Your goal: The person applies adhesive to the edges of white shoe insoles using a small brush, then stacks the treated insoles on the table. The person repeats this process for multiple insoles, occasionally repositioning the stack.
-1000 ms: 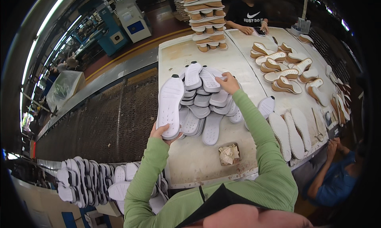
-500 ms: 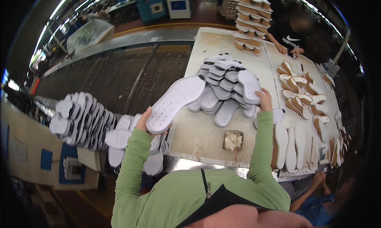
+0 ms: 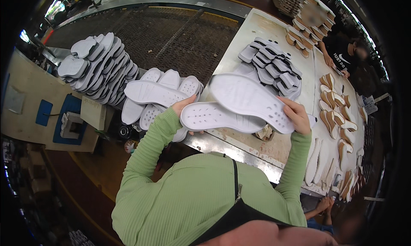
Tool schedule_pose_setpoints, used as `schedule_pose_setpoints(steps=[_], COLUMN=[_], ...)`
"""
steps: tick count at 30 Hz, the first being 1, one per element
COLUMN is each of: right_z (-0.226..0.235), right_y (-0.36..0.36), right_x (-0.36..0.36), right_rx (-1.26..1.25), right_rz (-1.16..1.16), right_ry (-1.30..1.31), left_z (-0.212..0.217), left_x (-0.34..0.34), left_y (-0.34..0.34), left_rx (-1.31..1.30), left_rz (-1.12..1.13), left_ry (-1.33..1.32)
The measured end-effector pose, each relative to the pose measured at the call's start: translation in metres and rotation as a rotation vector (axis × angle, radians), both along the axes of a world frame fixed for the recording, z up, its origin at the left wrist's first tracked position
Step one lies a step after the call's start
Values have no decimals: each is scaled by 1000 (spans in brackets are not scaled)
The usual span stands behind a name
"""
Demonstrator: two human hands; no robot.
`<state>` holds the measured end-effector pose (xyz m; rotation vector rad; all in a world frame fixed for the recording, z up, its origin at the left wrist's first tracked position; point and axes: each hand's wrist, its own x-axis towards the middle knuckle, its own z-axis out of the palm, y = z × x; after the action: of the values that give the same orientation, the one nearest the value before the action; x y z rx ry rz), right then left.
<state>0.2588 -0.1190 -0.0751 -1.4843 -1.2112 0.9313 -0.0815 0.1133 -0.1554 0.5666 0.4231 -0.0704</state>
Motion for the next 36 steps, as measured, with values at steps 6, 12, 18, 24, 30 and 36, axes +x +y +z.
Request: schedule_pose_setpoints(steps=[6, 12, 18, 24, 30, 36], right_z=[20, 17, -4, -9, -18, -68], right_y=[63, 100, 121, 203, 303, 367], right_x=[-31, -50, -124, -151, -124, -139], right_rx=[-16, 386, -4, 15, -75, -239], right_rz=[355, -313, -136, 129, 290, 519], right_ry=[-94, 3, 642, 620, -39, -208], left_z=[-11, -38, -37, -10, -22, -56], left_x=[-14, -13, 1, -2, -75, -78], left_y=[2, -3, -26, -59, -32, -19], left_rx=[-40, -90, 828, 787, 1010, 932], left_rz=[15, 372, 713, 988, 1304, 1278], left_ry=[-185, -287, -201, 33, 334, 482])
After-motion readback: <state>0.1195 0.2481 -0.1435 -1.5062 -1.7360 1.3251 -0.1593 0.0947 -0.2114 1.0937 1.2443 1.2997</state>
